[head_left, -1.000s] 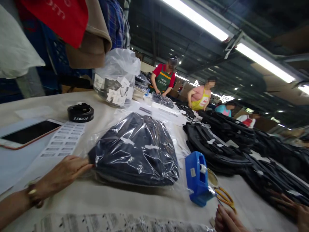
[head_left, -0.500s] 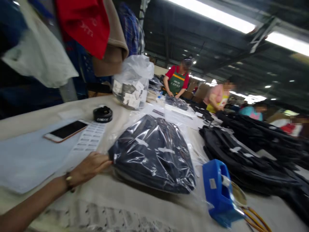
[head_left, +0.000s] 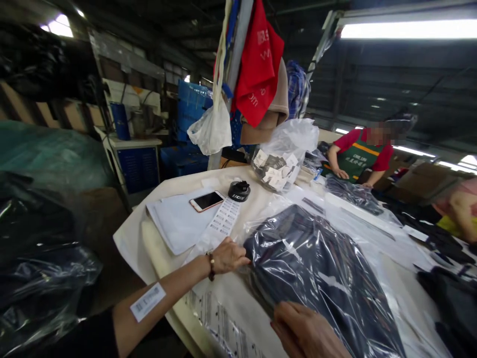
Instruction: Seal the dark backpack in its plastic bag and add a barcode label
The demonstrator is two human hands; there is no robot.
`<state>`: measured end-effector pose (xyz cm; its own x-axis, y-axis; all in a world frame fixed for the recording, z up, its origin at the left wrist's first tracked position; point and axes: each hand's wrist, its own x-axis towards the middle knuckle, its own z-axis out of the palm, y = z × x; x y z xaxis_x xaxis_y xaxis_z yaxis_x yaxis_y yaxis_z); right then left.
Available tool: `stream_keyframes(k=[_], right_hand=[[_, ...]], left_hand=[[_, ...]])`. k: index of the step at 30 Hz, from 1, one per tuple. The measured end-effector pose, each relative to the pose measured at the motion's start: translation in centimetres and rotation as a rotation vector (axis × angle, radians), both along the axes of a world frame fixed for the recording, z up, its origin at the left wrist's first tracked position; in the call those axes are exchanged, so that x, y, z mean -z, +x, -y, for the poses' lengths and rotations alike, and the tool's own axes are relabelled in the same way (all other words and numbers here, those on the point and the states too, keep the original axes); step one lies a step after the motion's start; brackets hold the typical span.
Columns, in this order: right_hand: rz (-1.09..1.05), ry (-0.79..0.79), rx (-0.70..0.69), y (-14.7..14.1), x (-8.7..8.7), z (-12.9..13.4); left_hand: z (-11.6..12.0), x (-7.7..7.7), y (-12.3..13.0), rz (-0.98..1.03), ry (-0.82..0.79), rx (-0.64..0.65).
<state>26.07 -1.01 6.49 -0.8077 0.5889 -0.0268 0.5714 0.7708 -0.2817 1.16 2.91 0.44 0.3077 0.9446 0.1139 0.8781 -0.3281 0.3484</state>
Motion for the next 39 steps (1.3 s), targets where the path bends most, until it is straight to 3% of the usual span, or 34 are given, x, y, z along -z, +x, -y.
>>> stream_keyframes(k=[5, 10, 14, 21, 25, 30, 33, 36, 39], right_hand=[[0.222, 0.103, 0.003, -6.3, -1.6, -4.7], [0.297, 0.11, 0.035, -8.6, -1.2, -6.9], [0.333, 0.067, 0.102, -9.4, -1.1, -8.0], [0.345, -0.062, 0.338, -10.4, -0.9, -9.4], [0.323, -0.101, 0.463, -9.7, -0.2, -10.9], [0.208, -0.176, 0.497, -7.6, 0.5, -12.3], [0.074, -0.054, 0.486, -6.8, 0.8, -10.6], [-0.077, 0.157, 0.305, -6.7, 2.5, -7.0], [-0.206, 0.68, -0.023, -6.9, 5.6, -3.8]], left_hand=[[-0.3, 0.4, -0.1, -0.001, -0.011, -0.019], [-0.4, 0.6, -0.1, 0.003, -0.012, -0.013], [-0.3, 0.6, 0.0, 0.0, -0.02, -0.01], [-0.4, 1.0, -0.6, 0.002, -0.039, 0.024], [-0.6, 1.1, -0.9, 0.023, -0.056, 0.032], [-0.6, 0.9, -1.0, 0.087, -0.091, 0.031], [-0.7, 0.8, -1.2, 0.142, -0.122, 0.029], [-0.8, 0.7, -1.3, 0.191, -0.152, 0.024], [-0.9, 0.7, -1.3, 0.196, -0.164, 0.012]])
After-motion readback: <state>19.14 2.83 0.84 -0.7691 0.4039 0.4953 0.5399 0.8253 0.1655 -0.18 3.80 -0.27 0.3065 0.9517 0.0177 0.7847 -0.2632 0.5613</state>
